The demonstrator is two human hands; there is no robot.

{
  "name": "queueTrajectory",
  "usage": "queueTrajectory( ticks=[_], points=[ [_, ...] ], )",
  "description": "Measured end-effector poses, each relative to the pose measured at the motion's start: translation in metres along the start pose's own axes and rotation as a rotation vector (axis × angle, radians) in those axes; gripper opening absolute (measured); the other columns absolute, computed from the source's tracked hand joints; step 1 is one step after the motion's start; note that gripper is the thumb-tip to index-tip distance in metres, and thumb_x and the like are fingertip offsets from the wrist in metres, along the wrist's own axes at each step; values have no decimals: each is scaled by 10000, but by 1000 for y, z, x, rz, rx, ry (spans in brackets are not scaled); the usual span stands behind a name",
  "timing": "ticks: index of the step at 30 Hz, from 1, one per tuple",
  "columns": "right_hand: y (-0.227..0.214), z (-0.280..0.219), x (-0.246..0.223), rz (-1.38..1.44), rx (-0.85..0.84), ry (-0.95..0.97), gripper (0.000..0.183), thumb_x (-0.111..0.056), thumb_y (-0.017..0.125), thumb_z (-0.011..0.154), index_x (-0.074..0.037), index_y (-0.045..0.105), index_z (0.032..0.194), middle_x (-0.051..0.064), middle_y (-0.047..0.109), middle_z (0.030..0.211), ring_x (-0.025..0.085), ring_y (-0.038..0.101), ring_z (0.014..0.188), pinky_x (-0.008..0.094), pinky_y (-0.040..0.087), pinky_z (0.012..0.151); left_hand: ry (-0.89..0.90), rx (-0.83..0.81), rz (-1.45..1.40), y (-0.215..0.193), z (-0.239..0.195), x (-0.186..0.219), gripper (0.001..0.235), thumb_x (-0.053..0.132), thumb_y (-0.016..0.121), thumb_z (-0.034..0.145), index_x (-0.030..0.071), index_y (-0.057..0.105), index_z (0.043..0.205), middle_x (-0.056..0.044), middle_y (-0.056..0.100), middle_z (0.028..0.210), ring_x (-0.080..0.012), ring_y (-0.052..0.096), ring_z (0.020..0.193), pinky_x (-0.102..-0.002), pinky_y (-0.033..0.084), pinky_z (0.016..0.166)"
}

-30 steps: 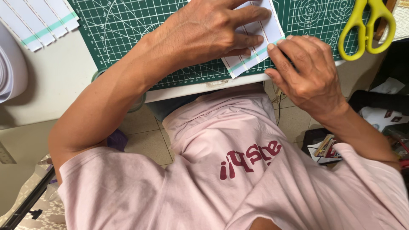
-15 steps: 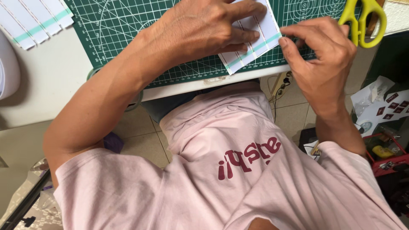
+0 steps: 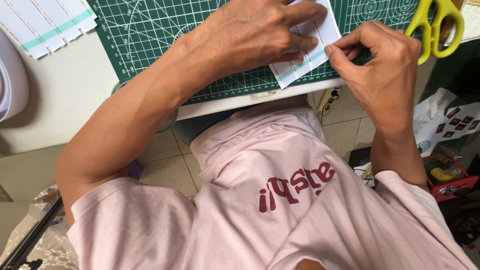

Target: The person folds a white paper sheet in half, applies green tape to the edges, and presses it down. They then pick up a patterned paper sheet, place it on the cutting mat, and handle a roll of green tape.

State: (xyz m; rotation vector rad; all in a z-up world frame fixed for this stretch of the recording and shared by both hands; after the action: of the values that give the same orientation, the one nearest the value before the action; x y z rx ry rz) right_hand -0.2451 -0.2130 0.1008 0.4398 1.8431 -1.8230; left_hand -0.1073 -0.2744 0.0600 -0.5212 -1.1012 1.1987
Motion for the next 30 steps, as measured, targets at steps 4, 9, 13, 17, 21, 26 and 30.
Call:
queueTrajectory(
  ticks=[4, 9, 13, 17, 21, 26, 30],
  points=[
    [3, 1, 3, -6, -7, 23, 143, 69, 799, 949, 62, 664, 901, 116, 709, 866, 165, 699, 785, 280, 531, 745, 19, 21, 10, -2, 0, 0, 180, 211, 726, 913, 162, 807, 1066, -44, 664, 1322, -202, 730, 972, -316, 593, 769],
    [5, 1, 6, 10, -14, 18, 129, 80, 788, 943, 68, 661, 920, 116, 702, 886, 166, 693, 836, 261, 535, 745, 21, 16, 17, -2, 1, 0, 166, 208, 728, 939, 168, 804, 1080, -50, 655, 1342, -203, 735, 987, -316, 597, 783],
    [5, 0, 8, 5, -13, 12, 136, 77, 797, 952, 62, 666, 917, 110, 702, 878, 159, 684, 822, 266, 528, 748, -18, -8, -43, 0, 1, -2, 223, 155, 725, 886, 154, 811, 1091, -65, 666, 1322, -212, 738, 880, -331, 590, 692],
    [5, 1, 8, -11, -12, 3, 144, 73, 808, 946, 59, 672, 903, 114, 703, 869, 160, 663, 786, 270, 512, 717, -7, 7, -8, -1, 1, -1, 187, 191, 733, 918, 167, 803, 1090, -41, 662, 1356, -199, 740, 974, -318, 601, 774],
    [4, 0, 10, 2, -12, 31, 157, 60, 820, 954, 59, 671, 905, 112, 698, 864, 158, 653, 783, 274, 500, 706, 22, 35, 30, -1, 2, 0, 231, 210, 743, 882, 190, 805, 1104, -40, 662, 1340, -196, 738, 997, -307, 603, 798],
    [5, -2, 9, -4, -12, 2, 155, 58, 817, 957, 53, 670, 908, 109, 696, 880, 156, 652, 796, 270, 504, 715, -3, 9, 40, 4, 1, 0, 191, 190, 755, 905, 190, 803, 1090, -21, 663, 1355, -185, 730, 1012, -305, 603, 814],
    [6, -2, 12, -5, -7, 13, 166, 56, 825, 949, 54, 666, 903, 113, 692, 868, 164, 651, 777, 277, 500, 700, 5, 3, 46, 1, 0, -1, 190, 197, 754, 904, 192, 806, 1087, -23, 667, 1341, -185, 730, 987, -310, 600, 792]
  ],
)
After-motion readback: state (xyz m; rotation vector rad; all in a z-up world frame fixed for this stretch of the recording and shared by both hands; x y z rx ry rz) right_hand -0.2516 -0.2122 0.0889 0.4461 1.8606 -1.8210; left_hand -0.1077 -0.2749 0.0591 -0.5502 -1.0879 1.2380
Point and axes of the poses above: each hand's wrist, its own z-axis towards the middle knuckle, its own y-axis out of the palm, x = y × z, the point moved 8 cm from there along z, towards the middle knuckle
